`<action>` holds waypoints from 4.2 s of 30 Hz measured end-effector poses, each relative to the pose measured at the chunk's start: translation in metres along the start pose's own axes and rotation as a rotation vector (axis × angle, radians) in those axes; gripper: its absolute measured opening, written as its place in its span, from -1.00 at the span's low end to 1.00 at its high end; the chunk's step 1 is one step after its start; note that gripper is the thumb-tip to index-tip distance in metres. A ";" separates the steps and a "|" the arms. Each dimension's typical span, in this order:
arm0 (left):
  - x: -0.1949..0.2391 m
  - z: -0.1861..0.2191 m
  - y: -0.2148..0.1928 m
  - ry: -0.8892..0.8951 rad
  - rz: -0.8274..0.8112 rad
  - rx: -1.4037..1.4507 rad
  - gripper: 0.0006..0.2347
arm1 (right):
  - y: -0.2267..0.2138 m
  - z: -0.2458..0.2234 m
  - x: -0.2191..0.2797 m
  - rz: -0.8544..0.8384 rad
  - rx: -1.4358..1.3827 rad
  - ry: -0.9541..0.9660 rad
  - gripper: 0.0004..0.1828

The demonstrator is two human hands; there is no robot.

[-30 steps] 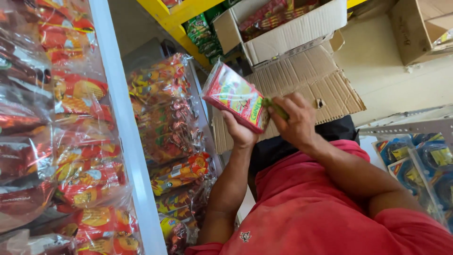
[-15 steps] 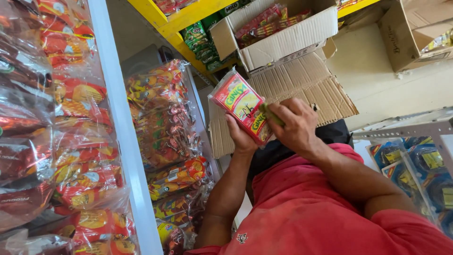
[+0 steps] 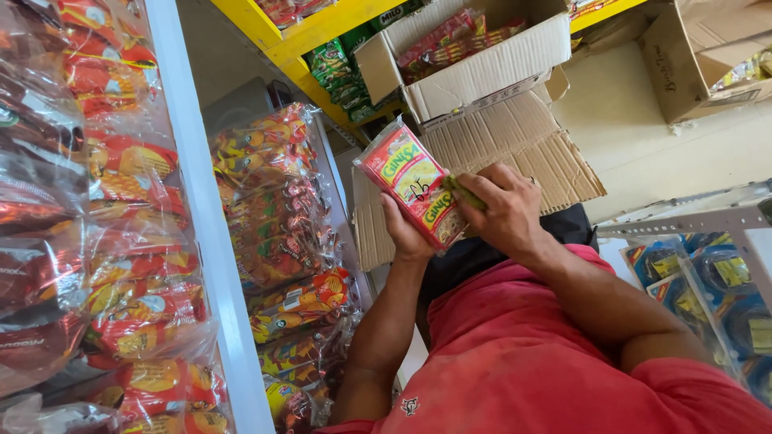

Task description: Wiping down individual seasoning packets with a cloth and organizing them for restocking.

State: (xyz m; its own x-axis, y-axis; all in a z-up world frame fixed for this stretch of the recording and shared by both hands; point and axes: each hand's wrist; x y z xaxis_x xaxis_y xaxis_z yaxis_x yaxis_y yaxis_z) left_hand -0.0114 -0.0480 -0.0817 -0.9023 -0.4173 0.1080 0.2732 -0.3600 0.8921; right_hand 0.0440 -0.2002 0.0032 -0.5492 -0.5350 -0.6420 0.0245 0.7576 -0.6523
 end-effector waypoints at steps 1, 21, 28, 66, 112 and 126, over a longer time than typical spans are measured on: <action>-0.002 0.001 -0.003 -0.007 -0.003 0.002 -0.36 | -0.002 0.000 0.001 -0.012 -0.012 0.016 -0.75; -0.014 0.041 0.021 -0.118 0.114 -0.029 -0.33 | 0.015 0.063 0.037 -0.063 -0.163 0.630 -0.73; -0.027 0.033 -0.021 -0.168 0.240 0.021 -0.33 | -0.024 0.045 0.035 0.007 -0.827 1.280 -0.73; 0.015 -0.041 -0.018 -0.197 0.610 -0.222 -0.44 | -0.060 0.179 0.141 -0.803 -0.187 1.236 -0.33; -0.006 -0.059 0.042 -0.127 -0.033 -0.303 -0.46 | -0.022 0.072 0.060 -0.159 -0.259 0.275 -0.64; 0.021 -0.066 0.047 -0.153 -0.228 -0.528 -0.47 | 0.000 0.123 0.014 0.105 -0.167 0.186 -0.76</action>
State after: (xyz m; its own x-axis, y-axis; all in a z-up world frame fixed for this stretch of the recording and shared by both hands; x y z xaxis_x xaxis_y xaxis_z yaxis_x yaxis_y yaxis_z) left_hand 0.0042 -0.1288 -0.0664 -0.9847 -0.1703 0.0364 0.1608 -0.8089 0.5655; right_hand 0.1393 -0.2536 -0.0558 -0.6951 -0.3845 -0.6074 -0.0405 0.8646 -0.5009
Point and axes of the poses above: each hand's wrist, its own x-axis away from the middle knuckle, its own y-axis out of the palm, z = x × y, and after that the axes turned 4 degrees about -z, right-handed
